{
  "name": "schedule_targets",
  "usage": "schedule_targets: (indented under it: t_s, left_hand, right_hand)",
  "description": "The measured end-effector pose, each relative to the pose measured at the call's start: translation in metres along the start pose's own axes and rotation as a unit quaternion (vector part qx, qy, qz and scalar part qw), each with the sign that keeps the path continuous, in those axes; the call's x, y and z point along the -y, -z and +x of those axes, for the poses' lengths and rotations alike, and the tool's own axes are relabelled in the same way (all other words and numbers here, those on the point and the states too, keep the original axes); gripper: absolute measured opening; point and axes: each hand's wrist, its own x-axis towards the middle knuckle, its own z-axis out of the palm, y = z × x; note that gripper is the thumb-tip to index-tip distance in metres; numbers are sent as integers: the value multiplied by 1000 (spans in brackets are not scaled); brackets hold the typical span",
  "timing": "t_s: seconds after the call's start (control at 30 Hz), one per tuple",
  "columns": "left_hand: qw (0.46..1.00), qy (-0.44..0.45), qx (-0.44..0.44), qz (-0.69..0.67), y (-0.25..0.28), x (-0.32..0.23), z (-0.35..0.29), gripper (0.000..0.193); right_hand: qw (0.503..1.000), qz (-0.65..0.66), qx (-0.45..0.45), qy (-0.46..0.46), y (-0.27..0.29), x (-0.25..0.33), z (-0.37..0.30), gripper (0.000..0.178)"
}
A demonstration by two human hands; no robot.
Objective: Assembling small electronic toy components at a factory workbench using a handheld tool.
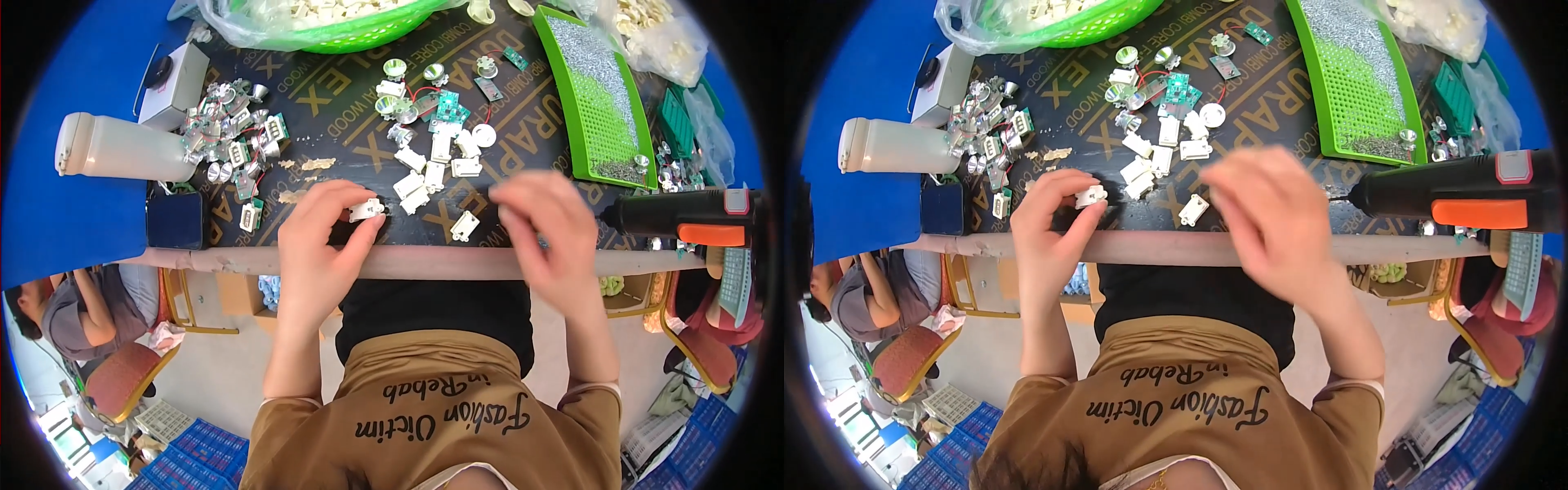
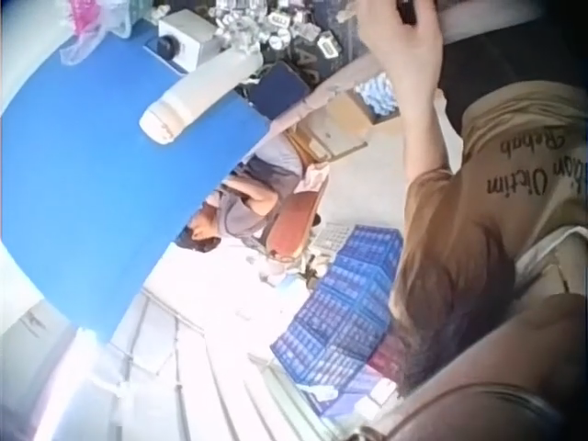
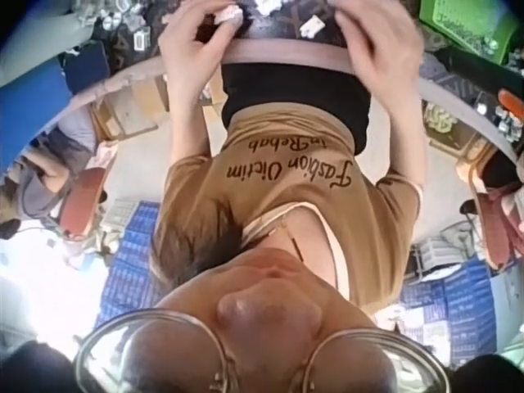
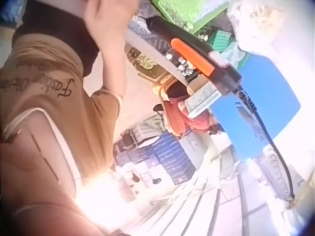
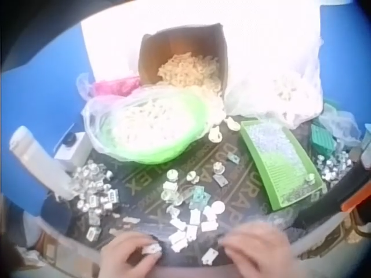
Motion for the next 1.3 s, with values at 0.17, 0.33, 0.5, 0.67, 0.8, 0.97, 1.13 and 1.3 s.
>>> schedule_targets:
  t_s: [0.17,0.33,0.5,0.67,0.8,0.97,1.13,1.3]
  left_hand:
    - [965,56,-11,-257,-3,-16,2,21]
    - [969,7,18,-247,-10,-23,9,26]
    - [972,-45,5,-229,-22,-35,14,31]
    - [962,-25,48,-266,-23,-41,18,38]
    - [918,6,49,-393,-25,-46,19,51]
    - [922,-27,62,-380,-28,-56,20,58]
    - [938,-66,65,-334,-32,-62,18,57]
    - [955,-112,73,-264,-30,-67,18,58]
  right_hand:
    - [988,-139,3,-72,-3,-35,54,7]
    - [964,-233,56,-111,-25,-67,73,11]
    - [975,-176,62,-122,-27,-70,70,21]
    - [976,119,11,-182,-7,-52,62,23]
    - [983,158,-40,-79,16,-7,43,27]
    - [994,95,36,-42,34,25,21,33]
    - [999,37,15,-22,31,28,15,31]
    - [999,25,9,-28,34,29,12,30]
